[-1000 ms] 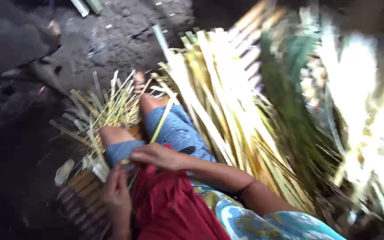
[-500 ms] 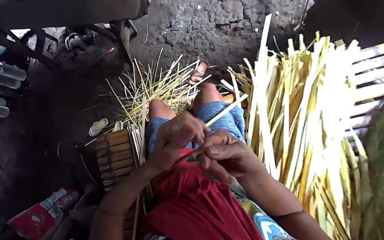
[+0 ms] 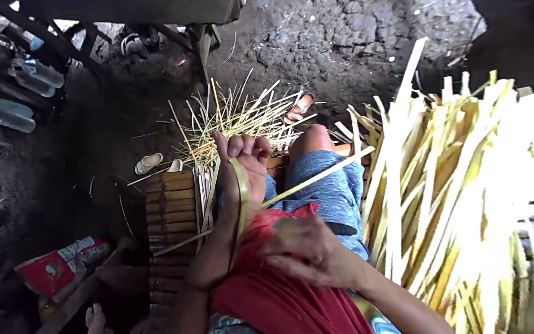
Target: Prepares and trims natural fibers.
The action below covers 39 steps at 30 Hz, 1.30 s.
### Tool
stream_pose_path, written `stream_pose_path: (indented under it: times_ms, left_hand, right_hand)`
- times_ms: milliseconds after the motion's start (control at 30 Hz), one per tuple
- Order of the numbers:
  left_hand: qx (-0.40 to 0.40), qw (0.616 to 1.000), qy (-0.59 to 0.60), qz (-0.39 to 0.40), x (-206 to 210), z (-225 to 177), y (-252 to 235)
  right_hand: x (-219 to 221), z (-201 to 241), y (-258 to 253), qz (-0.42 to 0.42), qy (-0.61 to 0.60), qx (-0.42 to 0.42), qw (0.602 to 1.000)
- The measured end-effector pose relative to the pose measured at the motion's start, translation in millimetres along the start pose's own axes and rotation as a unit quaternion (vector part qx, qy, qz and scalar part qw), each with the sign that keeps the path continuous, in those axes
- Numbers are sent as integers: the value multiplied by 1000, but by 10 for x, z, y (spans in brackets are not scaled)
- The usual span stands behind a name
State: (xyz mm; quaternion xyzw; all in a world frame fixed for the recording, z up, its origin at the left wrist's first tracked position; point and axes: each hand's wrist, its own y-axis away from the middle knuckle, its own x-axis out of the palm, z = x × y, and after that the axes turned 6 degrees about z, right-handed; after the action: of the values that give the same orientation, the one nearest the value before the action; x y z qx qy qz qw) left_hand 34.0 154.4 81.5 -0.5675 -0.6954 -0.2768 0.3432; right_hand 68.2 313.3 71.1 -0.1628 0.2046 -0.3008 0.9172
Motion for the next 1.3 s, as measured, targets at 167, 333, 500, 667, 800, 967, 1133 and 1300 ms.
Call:
stream_pose_path:
  times_ms: [167, 333, 500, 667, 800, 967, 1133, 1300]
  left_hand:
    - [-14, 1000, 15, 12, 170, 196, -68]
    - [10, 995, -48, -86, 81, 79, -205]
    - [-70, 996, 28, 48, -159, 85, -143]
    - [-197, 971, 6, 138, 11, 82, 268]
    - [-98, 994, 32, -41, -54, 99, 168]
    - [-25, 985, 27, -170, -337, -31, -26]
    - [-249, 962, -42, 102, -82, 80, 331]
    - [-155, 987, 26, -25, 42, 154, 271]
  right_hand:
    - [-292, -176, -273, -91, -50, 69, 992]
    - [-246, -30, -87, 69, -79, 69, 992]
    - [-134, -25, 72, 39, -100, 93, 990]
    - [-386, -108, -137, -129, 6, 62, 990]
    - [-323, -69, -77, 15, 0, 82, 997]
    - [-440, -2, 190, 170, -236, 72, 954]
    - [-591, -113, 64, -77, -93, 149, 981]
    - [-407, -149, -134, -4, 42, 113, 993]
